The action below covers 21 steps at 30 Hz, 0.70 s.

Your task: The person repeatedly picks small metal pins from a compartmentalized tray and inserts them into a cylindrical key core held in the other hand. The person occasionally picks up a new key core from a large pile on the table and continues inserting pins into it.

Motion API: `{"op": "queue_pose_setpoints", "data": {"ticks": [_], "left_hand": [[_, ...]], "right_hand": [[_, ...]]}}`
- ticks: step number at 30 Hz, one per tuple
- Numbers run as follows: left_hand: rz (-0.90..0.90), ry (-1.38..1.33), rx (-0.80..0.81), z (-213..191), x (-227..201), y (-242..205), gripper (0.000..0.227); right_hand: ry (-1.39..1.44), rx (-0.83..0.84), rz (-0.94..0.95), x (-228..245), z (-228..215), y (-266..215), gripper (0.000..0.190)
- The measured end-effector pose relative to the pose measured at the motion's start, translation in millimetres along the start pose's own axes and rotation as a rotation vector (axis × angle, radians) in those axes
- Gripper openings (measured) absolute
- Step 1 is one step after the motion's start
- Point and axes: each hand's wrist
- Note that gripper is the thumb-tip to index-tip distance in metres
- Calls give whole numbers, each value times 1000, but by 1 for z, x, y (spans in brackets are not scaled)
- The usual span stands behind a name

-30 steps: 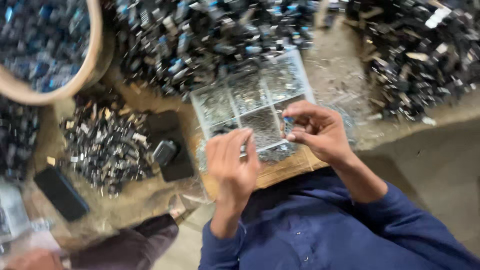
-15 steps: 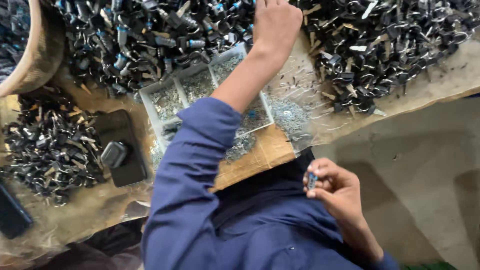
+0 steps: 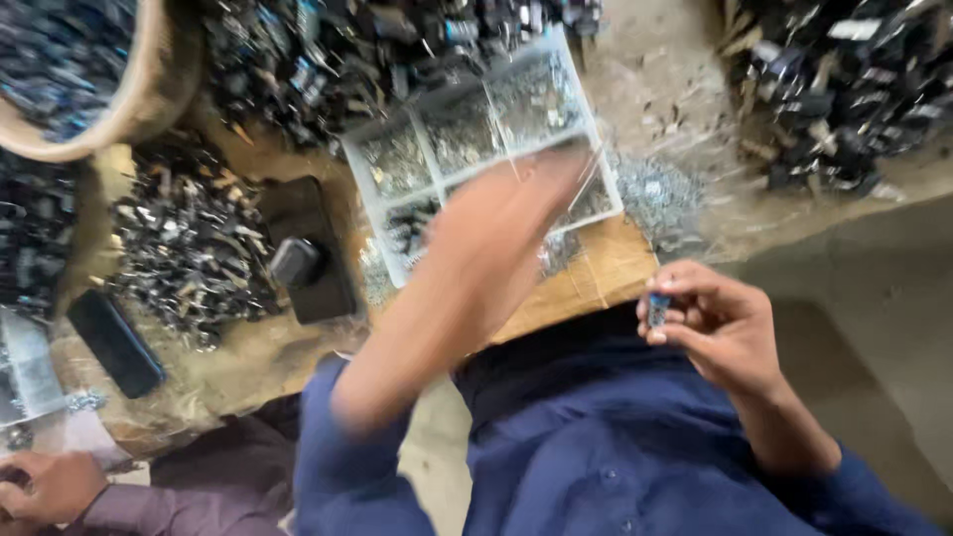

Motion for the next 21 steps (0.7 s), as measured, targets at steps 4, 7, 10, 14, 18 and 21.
{"op": "queue_pose_setpoints", "data": {"ticks": [4, 7, 10, 14, 18, 21], "left_hand": [[-568, -109, -41, -12, -56, -101, 12], [-513, -275, 0, 32, -57, -107, 11], [-264, -426, -115, 80, -49, -74, 15], [-193, -182, -249, 147, -37, -2, 27], [-266, 17, -243, 157, -33, -4, 22], [-295, 142, -239, 144, -36, -39, 28]], "right_hand": [[19, -67, -6, -2, -10, 8, 40], [-12, -131, -59, 12, -17, 9, 37], [-84, -159, -196, 40, -22, -6, 38], [-84, -309, -292, 58, -24, -6, 38], [44, -347, -195, 29, -24, 34, 34], [-35, -298, -201, 14, -21, 44, 34]]}}
Point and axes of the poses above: each hand's wrist, its own y-axis towards the middle knuckle, its own z-axis out of the palm, x = y × z, and after that the axes turned 8 degrees about z, right-handed
